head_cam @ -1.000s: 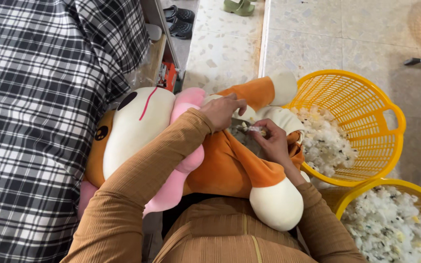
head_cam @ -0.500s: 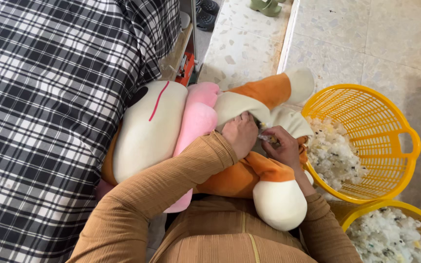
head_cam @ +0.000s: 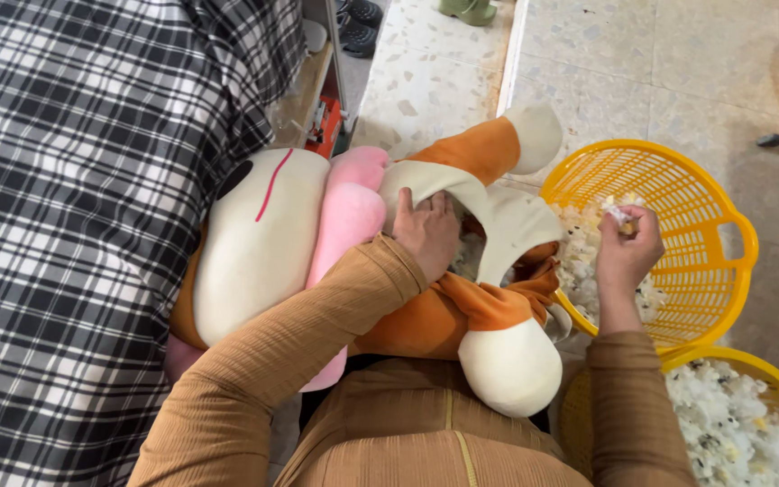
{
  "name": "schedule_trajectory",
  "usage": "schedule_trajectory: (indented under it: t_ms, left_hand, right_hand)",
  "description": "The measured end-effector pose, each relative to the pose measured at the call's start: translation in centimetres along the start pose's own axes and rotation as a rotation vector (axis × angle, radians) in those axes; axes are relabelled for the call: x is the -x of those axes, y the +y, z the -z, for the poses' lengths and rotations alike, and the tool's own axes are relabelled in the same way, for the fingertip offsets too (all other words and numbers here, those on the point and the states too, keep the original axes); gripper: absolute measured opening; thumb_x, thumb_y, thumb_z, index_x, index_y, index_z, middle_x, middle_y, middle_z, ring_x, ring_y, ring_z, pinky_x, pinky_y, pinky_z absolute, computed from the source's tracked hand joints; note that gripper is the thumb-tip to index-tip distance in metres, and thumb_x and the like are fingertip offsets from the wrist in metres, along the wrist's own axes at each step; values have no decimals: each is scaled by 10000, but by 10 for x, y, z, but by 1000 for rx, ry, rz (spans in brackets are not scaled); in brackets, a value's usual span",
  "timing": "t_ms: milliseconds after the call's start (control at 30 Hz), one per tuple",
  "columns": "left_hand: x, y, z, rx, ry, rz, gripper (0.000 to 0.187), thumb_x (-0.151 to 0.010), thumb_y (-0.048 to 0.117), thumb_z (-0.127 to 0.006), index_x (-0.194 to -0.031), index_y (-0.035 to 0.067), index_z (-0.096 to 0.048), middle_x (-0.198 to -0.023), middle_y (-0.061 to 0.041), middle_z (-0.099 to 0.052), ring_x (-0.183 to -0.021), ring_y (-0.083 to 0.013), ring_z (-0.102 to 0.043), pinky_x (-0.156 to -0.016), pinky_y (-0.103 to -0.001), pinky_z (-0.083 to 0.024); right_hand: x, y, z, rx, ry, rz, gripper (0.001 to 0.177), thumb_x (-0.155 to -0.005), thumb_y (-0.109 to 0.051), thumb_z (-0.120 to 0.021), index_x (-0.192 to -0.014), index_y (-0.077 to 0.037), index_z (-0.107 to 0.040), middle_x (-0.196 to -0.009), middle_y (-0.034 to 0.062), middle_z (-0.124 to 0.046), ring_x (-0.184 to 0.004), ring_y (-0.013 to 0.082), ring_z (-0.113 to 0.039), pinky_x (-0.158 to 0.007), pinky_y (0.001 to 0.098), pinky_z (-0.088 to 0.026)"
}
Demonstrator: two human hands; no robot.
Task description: The person stuffs a large plush toy with white synthetic filling. They repeatedly take handfuls of filling from a yellow basket and push it into an opening in the toy's body, then pat and compress the filling to distribute it evenly.
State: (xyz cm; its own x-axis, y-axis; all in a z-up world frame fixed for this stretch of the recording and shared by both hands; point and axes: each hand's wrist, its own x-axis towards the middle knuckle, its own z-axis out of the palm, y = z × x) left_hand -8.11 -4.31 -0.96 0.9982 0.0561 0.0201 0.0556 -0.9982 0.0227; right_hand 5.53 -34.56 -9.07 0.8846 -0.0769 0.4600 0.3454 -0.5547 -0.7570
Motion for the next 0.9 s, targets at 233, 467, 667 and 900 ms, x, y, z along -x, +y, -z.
schedule_trajectory:
  t_ms: [233,467,667,900]
  left_hand:
    - [-6,-7,-9,3,97,-12,562,-905,174,-508,-1452,52,-473,-1429,-90,-556,-1209,-198,-612,-1127,-603,-219]
    - [-8,-10,-16,85,79,-56,350,-955,156,-501,-1278,88,-615,-1293,-67,-657,-1103,-186,-663,-1057,-549,-338]
    - [-17,-37,-36,177,296,-159,190,-937,137,-525,-983,117,-709,-1082,-59,-713,-1013,-231,-696,-859,-455,-437]
    - [-8,-16,-37,-64,-34,-158,244,-950,175,-516,-919,178,-758,-999,-36,-722,-918,-207,-713,-1049,-572,-323]
  right_hand:
    - [-12,15,11,714,-46,515,735,-617,-272,-914,-1263,10,-705,-1245,241,-630,-1049,380,-667,-852,430,-597]
    - [12,-64,-6,-163,-427,204,164,-1014,-90,-667,-1161,-62,-735,-1126,100,-734,-1017,175,-716,-942,317,-595]
    - [56,-78,-125,-109,-963,508,517,-955,-106,-646,-1458,-33,-551,-1367,226,-627,-1162,413,-648,-959,459,-518]
    - [80,-40,-126,-64,-1004,245,532,-845,-136,-769,-1342,-64,-594,-1270,205,-665,-1077,336,-656,-901,430,-533]
